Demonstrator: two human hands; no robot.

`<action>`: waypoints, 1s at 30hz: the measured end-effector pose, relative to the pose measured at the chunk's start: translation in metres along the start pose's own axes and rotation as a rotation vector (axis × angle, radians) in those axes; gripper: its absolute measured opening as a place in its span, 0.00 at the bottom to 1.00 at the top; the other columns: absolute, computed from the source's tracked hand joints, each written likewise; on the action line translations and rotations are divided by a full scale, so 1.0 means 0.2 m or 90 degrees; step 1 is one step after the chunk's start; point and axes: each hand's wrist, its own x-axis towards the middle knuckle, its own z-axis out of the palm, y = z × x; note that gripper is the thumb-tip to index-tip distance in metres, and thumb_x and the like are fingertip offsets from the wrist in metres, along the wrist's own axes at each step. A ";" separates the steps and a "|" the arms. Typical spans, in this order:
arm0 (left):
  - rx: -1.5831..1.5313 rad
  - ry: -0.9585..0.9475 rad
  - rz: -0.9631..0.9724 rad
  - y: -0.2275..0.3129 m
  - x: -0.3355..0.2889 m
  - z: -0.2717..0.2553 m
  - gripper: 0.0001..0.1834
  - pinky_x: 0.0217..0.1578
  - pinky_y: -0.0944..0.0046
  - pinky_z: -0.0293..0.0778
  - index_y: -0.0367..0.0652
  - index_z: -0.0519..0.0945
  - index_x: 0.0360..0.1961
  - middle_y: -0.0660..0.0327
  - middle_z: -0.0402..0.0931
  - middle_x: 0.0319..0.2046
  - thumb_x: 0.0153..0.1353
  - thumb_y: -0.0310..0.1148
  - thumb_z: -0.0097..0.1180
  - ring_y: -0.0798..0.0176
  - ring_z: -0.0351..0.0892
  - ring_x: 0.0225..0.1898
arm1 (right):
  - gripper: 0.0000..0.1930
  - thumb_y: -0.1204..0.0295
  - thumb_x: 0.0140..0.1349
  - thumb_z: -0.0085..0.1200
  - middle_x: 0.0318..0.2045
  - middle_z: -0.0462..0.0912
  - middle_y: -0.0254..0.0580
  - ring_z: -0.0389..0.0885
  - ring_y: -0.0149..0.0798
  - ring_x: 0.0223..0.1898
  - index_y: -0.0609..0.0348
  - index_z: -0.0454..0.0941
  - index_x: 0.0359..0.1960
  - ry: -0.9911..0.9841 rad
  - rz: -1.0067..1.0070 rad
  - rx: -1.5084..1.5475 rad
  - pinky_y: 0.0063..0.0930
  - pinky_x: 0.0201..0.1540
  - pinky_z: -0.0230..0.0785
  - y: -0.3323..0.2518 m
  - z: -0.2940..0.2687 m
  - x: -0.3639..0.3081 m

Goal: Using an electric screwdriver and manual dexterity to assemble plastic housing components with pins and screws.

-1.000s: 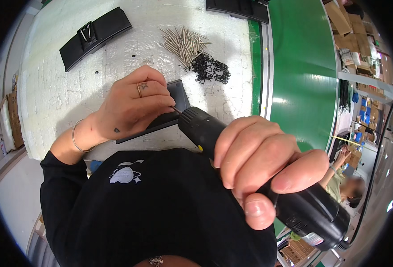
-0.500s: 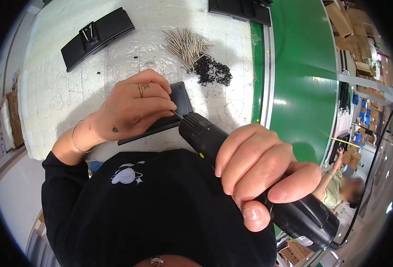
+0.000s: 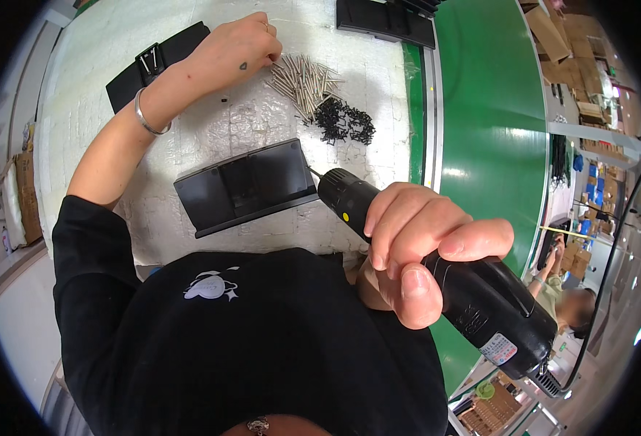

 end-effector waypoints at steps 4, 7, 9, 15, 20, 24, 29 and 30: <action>0.036 0.080 0.049 0.00 -0.05 0.00 0.06 0.40 0.59 0.76 0.42 0.81 0.32 0.62 0.78 0.30 0.55 0.31 0.62 0.58 0.75 0.42 | 0.13 0.74 0.56 0.50 0.18 0.68 0.29 0.68 0.27 0.19 0.54 0.64 0.42 0.019 0.003 0.004 0.28 0.31 0.61 -0.01 0.00 0.00; -0.065 0.190 0.044 0.09 -0.23 -0.11 0.02 0.32 0.57 0.75 0.42 0.80 0.27 0.59 0.76 0.24 0.52 0.28 0.59 0.56 0.76 0.34 | 0.12 0.74 0.55 0.50 0.18 0.68 0.29 0.69 0.27 0.19 0.54 0.64 0.41 0.015 -0.004 0.021 0.28 0.31 0.62 0.01 0.00 0.00; -0.178 0.256 0.015 0.18 -0.40 -0.16 0.04 0.31 0.59 0.75 0.43 0.81 0.29 0.61 0.77 0.25 0.51 0.27 0.63 0.58 0.77 0.32 | 0.13 0.74 0.55 0.51 0.17 0.69 0.28 0.68 0.26 0.17 0.53 0.64 0.41 0.003 0.008 0.028 0.25 0.28 0.62 0.03 0.03 0.00; -0.343 0.221 -0.118 0.41 -0.76 -0.18 0.11 0.31 0.61 0.76 0.42 0.82 0.30 0.63 0.78 0.27 0.43 0.21 0.66 0.58 0.78 0.33 | 0.17 0.75 0.54 0.56 0.17 0.70 0.28 0.68 0.25 0.13 0.52 0.63 0.43 -0.048 0.022 0.066 0.19 0.20 0.63 0.15 0.14 0.03; -0.326 0.266 -0.198 0.45 -0.81 -0.09 0.10 0.33 0.61 0.76 0.41 0.83 0.28 0.63 0.78 0.28 0.41 0.21 0.67 0.58 0.78 0.34 | 0.18 0.75 0.55 0.54 0.17 0.71 0.28 0.69 0.27 0.14 0.50 0.62 0.46 -0.135 0.049 0.089 0.23 0.22 0.65 0.24 0.19 0.06; -0.323 0.281 -0.210 0.45 -0.81 -0.08 0.10 0.33 0.61 0.76 0.41 0.83 0.27 0.63 0.78 0.27 0.41 0.21 0.66 0.58 0.77 0.34 | 0.17 0.75 0.56 0.52 0.17 0.71 0.28 0.70 0.27 0.15 0.49 0.62 0.46 -0.116 0.071 0.074 0.26 0.27 0.66 0.26 0.21 0.07; -0.351 0.284 -0.218 0.46 -0.81 -0.07 0.09 0.32 0.61 0.75 0.40 0.82 0.27 0.63 0.77 0.26 0.40 0.20 0.66 0.57 0.77 0.33 | 0.17 0.74 0.57 0.51 0.17 0.71 0.29 0.70 0.29 0.16 0.49 0.62 0.47 -0.123 0.083 0.074 0.28 0.28 0.66 0.28 0.22 0.08; -0.352 0.285 -0.220 0.45 -0.81 -0.07 0.09 0.32 0.61 0.75 0.40 0.82 0.27 0.63 0.77 0.26 0.40 0.20 0.66 0.57 0.77 0.33 | 0.17 0.74 0.57 0.51 0.18 0.71 0.29 0.70 0.29 0.16 0.50 0.62 0.47 -0.124 0.086 0.076 0.28 0.28 0.66 0.28 0.23 0.08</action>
